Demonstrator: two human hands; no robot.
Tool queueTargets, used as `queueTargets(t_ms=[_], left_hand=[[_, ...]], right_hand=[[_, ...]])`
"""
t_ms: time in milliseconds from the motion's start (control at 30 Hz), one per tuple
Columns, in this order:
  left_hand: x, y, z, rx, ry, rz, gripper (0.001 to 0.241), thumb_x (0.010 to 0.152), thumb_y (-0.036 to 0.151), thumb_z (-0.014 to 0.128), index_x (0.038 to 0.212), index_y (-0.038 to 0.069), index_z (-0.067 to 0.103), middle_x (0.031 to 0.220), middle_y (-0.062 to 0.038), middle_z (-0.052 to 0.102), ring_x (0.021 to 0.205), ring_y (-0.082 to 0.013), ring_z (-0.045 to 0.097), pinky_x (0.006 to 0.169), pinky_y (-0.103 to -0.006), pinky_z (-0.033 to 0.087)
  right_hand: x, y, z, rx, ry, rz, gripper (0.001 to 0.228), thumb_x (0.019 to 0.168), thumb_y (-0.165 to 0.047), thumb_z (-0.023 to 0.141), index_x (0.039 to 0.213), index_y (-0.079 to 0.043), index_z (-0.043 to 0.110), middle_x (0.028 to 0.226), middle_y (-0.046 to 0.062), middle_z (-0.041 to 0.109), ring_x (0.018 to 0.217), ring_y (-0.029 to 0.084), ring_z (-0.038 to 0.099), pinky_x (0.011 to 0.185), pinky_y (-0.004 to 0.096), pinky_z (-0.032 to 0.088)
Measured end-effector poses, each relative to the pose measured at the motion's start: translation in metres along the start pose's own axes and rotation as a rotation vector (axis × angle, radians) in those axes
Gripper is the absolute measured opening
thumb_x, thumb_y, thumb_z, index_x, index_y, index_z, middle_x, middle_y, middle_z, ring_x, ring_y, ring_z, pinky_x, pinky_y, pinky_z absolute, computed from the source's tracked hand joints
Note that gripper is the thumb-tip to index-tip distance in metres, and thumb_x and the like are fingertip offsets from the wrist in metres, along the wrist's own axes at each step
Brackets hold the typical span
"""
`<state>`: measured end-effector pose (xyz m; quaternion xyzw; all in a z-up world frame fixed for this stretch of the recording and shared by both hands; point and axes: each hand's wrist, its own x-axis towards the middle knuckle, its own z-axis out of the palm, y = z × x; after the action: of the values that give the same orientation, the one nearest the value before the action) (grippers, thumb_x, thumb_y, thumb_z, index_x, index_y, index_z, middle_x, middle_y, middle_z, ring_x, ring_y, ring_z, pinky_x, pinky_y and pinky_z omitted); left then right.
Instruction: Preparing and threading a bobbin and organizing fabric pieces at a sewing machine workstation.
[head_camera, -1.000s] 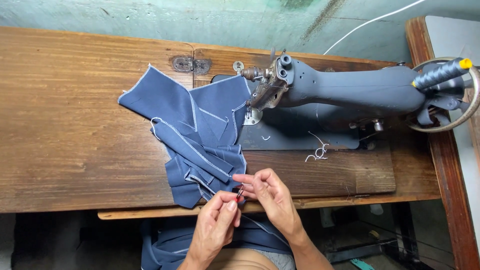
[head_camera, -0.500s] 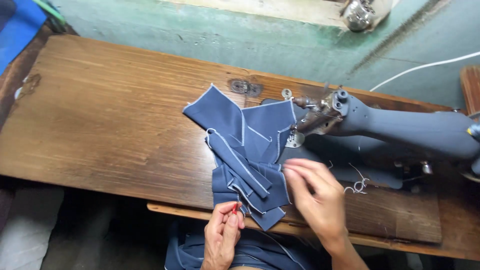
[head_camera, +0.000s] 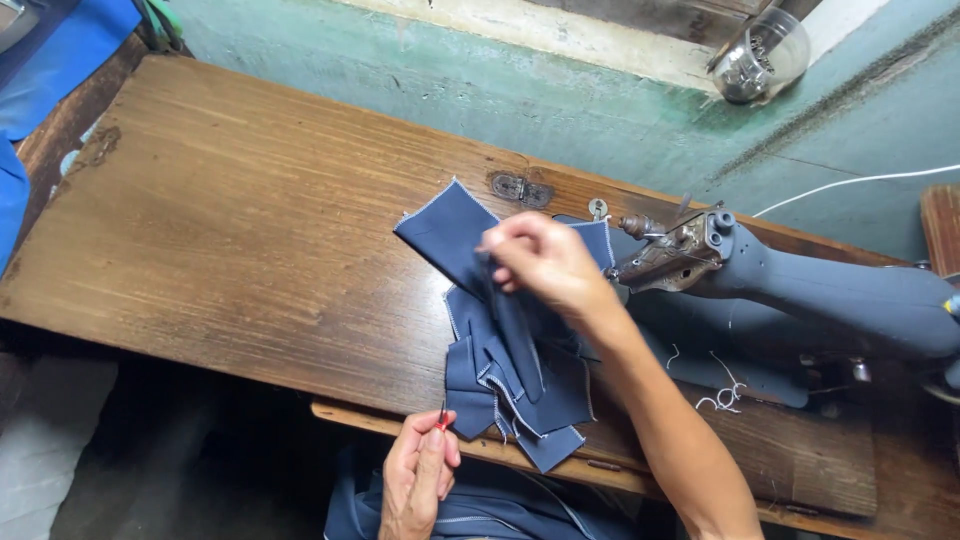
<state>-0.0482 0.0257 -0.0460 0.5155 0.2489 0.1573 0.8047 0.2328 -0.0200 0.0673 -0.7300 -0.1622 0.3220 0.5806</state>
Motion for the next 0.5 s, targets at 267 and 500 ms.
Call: queueTargets(t_ms=[267,500], left_hand=[[-0.001,0.001,0.011,-0.006,-0.035,0.017,0.04,0.1,0.023,0.054,0.123,-0.009,0.062,0.072,-0.015,0.061,0.04,-0.0064,0.037,0.037,-0.022,0.032],[-0.003,0.014,0.051,-0.073,-0.221,-0.135,0.033,0.1,0.023,0.058,0.12,-0.004,0.06,0.072,-0.012,0.061,0.033,-0.0052,0.033,0.029,-0.0211,0.022]], right_hand=[[-0.102,0.037,-0.025,0.482,0.411,0.084,0.021,0.096,-0.026,0.064,0.103,-0.007,0.057,0.108,0.024,0.077,0.087,0.025,0.077,0.071,0.03,0.064],[-0.14,0.071,0.027,0.659,0.355,0.128,0.025,0.098,-0.032,0.056,0.1,-0.009,0.047,0.124,0.033,0.075,0.104,0.033,0.079,0.08,0.034,0.066]])
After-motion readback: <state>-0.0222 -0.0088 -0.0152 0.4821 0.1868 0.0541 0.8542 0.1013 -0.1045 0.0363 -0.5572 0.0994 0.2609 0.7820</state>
